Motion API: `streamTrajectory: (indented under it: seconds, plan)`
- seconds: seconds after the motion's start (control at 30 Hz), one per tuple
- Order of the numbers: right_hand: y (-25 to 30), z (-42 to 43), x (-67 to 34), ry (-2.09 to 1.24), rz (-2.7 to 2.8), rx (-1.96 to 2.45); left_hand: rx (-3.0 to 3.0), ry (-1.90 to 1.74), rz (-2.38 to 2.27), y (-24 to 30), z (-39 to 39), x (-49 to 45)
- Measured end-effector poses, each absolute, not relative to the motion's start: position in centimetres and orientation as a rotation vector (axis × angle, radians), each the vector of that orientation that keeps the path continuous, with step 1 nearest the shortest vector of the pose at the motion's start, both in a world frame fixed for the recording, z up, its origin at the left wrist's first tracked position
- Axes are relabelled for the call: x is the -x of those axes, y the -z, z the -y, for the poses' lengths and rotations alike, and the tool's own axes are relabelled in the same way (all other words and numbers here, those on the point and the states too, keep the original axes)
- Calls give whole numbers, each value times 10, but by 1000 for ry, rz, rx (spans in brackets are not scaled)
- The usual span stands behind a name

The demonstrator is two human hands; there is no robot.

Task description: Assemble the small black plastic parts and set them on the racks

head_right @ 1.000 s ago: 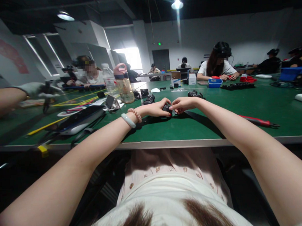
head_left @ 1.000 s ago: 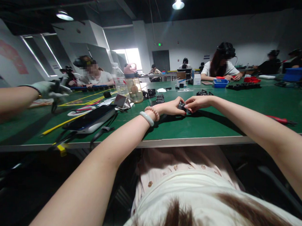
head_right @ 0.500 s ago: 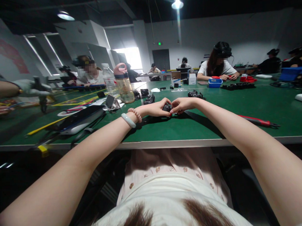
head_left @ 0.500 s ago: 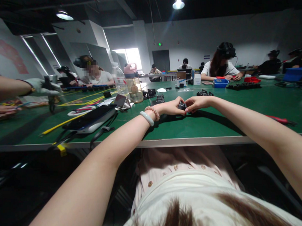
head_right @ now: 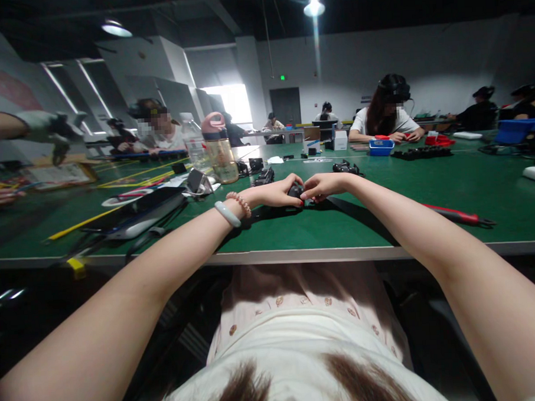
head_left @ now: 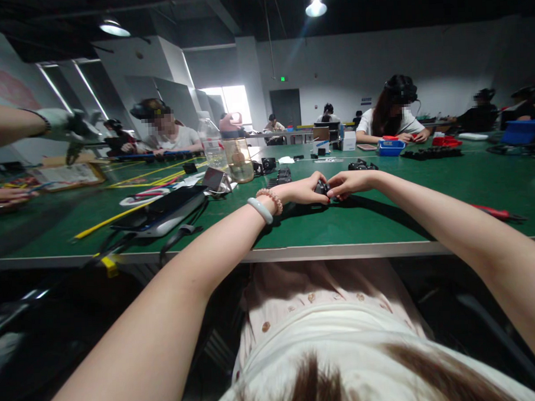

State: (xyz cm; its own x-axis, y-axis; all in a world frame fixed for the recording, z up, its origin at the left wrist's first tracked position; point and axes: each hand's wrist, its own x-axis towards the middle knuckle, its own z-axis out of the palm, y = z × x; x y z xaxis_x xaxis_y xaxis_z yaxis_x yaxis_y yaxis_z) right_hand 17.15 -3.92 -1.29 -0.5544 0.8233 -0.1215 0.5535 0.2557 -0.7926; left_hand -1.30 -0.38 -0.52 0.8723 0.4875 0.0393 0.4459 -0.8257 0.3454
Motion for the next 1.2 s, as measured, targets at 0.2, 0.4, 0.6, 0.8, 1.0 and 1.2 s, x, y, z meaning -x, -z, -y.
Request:
streamTrajectory:
  seconds: [0.2,0.4,0.6,0.8,1.0,1.2]
  plan:
    - [11,42,-171,-1185,2227,1274,-2730,-201,-688,5,4,13]
    - [11,43,-171,-1206,2204,1266,-2727,-191,-685,4,6,13]
    - [12,42,-172,-1222,2179,1278,-2733,-193,-668,5,4,13]
    - [15,39,-174,-1271,2122,1251,-2742,-181,-684,5,6,13]
    - [14,40,-173,-1303,2088,1248,-2743,-169,-710,5,8,13]
    - [15,40,-173,-1328,2063,1238,-2755,-183,-696,5,7,13]
